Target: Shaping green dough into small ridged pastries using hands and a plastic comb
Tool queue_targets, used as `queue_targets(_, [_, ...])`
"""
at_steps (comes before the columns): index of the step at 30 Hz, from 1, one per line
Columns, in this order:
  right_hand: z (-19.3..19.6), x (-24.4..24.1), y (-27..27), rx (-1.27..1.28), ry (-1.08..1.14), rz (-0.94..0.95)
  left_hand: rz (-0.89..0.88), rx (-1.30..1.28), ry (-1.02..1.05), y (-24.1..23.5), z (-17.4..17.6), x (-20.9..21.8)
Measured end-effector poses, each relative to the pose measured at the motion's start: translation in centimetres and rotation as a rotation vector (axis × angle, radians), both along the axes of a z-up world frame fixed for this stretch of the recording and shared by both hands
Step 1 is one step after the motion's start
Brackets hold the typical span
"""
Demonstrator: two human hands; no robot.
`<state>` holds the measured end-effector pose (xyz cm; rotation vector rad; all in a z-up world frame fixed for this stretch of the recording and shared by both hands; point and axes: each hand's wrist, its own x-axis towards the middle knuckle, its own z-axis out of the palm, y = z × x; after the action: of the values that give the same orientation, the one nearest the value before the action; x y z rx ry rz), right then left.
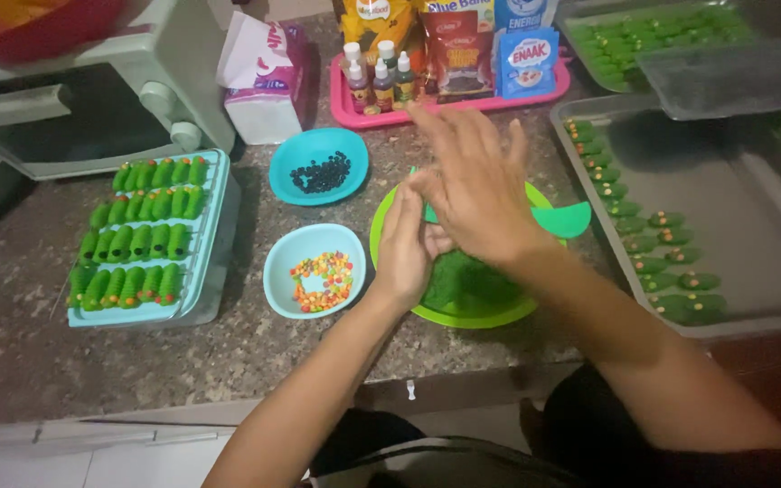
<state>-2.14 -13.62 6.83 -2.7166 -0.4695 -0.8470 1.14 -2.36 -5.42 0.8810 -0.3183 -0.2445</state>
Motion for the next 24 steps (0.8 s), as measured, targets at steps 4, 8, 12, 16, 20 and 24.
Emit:
queue_targets(4, [1.4, -0.5, -0.1, 0.115, 0.179, -0.022, -0.054, 0.017, 0.004, 0.5, 1.5, -1.0])
queue_targets(8, [2.0, 0.0, -0.6, 0.163, 0.235, -0.078, -0.078, 0.031, -0.024, 0.3, 3.1, -2.0])
queue_targets(12, [2.8, 0.2, -0.7, 0.163, 0.241, -0.125, -0.067, 0.036, -0.024, 0.0, 2.3, -1.4])
queue_targets(16, [2.9, -0.2, -1.6, 0.262, 0.129, 0.021, -0.024, 0.084, 0.002, 0.4, 3.6, -1.6])
queue_targets(20, [2.5, -1.1, -2.7, 0.257, -0.128, 0.329, 0.126, 0.091, 0.097, 1.5, 7.3, -2.6])
queue_targets(24, [0.2, -1.0, -2.7, -0.101, -0.299, 0.256, 0.226, 0.094, 0.144, 1.4, 7.0, -2.1])
